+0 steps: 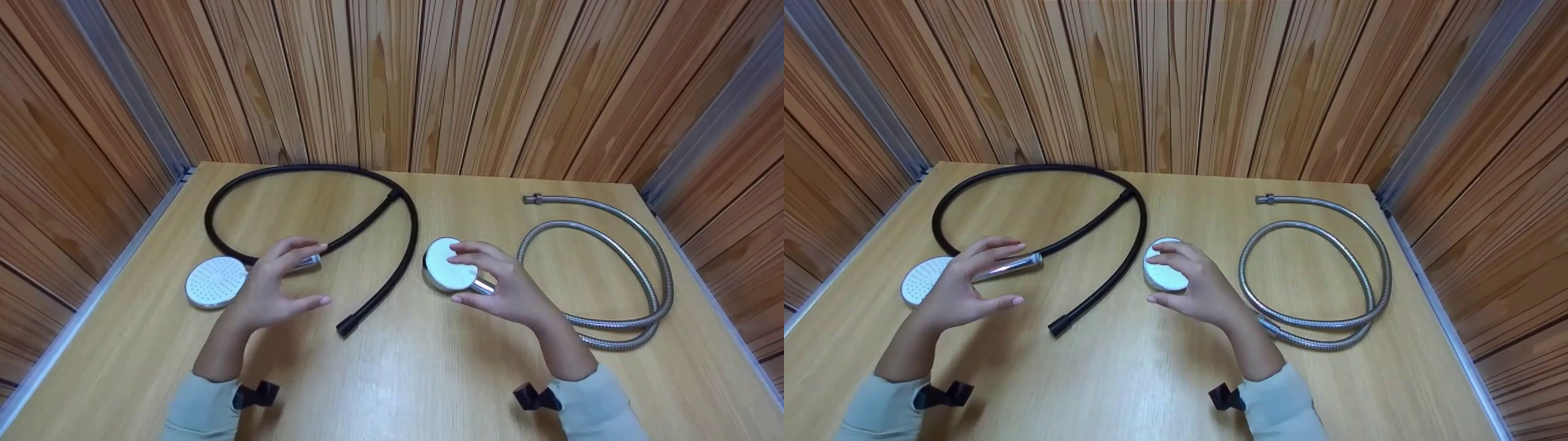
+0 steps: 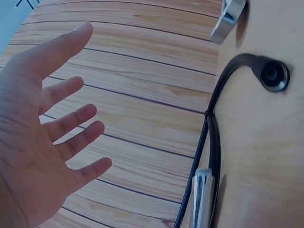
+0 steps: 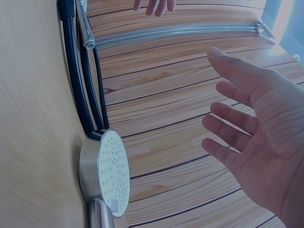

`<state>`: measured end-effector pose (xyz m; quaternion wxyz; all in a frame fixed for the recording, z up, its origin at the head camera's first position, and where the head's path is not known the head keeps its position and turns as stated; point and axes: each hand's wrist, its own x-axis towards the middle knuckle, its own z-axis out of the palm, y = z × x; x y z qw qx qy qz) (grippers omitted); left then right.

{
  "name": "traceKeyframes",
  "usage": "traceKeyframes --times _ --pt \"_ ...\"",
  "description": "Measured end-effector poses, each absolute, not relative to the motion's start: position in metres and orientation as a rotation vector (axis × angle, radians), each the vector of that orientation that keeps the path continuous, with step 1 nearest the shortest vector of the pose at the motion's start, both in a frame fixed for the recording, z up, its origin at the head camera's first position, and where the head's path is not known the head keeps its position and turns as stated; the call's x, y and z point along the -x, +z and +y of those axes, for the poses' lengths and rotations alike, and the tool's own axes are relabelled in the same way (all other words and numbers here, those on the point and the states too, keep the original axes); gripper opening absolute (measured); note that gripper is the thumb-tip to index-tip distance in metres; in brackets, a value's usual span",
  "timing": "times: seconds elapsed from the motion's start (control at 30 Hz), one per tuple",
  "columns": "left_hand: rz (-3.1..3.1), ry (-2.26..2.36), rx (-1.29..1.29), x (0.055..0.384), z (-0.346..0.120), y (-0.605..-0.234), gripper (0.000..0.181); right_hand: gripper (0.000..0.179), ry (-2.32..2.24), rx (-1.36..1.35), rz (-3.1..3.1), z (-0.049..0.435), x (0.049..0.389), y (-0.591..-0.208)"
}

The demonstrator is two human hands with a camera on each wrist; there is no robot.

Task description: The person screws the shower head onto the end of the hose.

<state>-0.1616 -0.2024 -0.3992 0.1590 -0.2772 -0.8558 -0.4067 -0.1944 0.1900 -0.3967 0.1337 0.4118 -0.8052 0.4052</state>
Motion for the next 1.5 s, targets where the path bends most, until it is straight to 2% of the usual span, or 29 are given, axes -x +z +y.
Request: traceKeyframes --times 0.43,0.83,1.07,1.5 --pt "-2.449 -1.241 0.733 0.161 -0.214 -0.406 0.070 0.050 1.213 -1.238 -2.336 0.172 0.204 -0.401" --pt "-2.421 -1.296 0.642 0.160 -0.237 -0.413 0.063 0.040 1.212 -1.329 -2.294 0.150 0.213 -0.410" --pt "-2.445 -1.357 0.498 0.156 -0.257 -0.408 0.062 0.044 1.268 -1.379 -2.396 0.136 0.219 -0.412" --pt "-2.448 -1.492 0.391 0.158 -0.287 -0.417 0.056 0.043 1.407 -1.445 -2.478 0.114 0.231 -0.423"
